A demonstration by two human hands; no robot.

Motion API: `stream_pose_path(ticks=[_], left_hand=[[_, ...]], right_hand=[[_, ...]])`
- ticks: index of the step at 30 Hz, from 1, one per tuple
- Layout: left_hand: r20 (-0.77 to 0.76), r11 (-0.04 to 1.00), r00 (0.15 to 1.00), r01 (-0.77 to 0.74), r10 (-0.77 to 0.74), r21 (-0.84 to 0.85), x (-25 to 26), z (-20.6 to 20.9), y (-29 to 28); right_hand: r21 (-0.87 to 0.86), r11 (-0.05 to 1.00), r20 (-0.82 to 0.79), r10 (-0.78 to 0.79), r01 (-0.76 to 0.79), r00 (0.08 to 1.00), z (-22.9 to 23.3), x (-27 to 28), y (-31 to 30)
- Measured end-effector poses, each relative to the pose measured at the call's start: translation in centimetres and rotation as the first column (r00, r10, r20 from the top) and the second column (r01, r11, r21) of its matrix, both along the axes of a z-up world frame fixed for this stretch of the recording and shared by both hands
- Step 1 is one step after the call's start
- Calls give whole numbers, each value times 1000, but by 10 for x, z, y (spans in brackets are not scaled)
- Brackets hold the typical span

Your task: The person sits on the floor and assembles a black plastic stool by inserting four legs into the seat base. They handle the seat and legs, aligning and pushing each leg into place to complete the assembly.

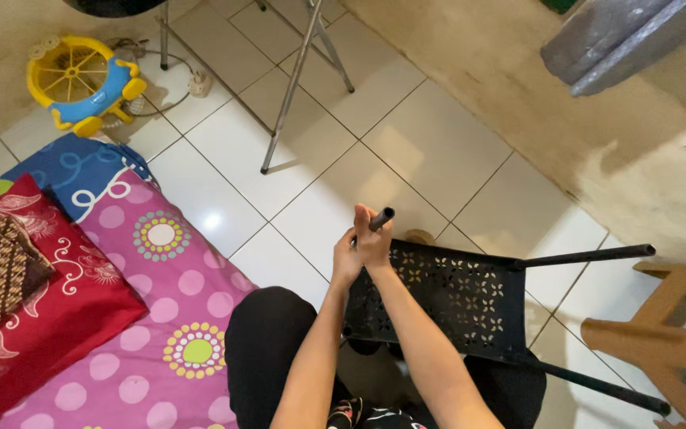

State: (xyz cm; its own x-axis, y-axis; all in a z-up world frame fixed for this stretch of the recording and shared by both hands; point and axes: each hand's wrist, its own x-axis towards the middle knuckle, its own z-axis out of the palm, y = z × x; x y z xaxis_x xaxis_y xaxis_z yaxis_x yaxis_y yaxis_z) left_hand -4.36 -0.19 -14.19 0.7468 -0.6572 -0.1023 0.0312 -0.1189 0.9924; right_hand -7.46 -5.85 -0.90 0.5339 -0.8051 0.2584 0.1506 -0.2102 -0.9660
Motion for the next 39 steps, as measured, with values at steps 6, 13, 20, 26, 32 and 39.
stream_pose_path(ticks=[6,13,20,26,32,39], left_hand=[[34,1000,999,17,-18,26,-1,5,-3],[259,913,944,88,-204,399,3,10,-10],[-105,987,994,14,3,159,-6,13,9],[-165,986,986,1,26,164,-12,18,12],[24,996,999,-31,29,87,-13,24,13],[36,990,999,-16,12,139,-11,4,11]], right_hand=[[71,898,-76,-429,434,900,16,20,15],[321,787,-59,-539,527,840,35,39,39],[193,563,210,776,-804,594,78,-18,-36],[70,353,-79,934,-933,348,63,-12,-58],[230,885,-2,416,-404,910,3,-19,-15],[77,973,-52,-216,219,975,20,1,18]])
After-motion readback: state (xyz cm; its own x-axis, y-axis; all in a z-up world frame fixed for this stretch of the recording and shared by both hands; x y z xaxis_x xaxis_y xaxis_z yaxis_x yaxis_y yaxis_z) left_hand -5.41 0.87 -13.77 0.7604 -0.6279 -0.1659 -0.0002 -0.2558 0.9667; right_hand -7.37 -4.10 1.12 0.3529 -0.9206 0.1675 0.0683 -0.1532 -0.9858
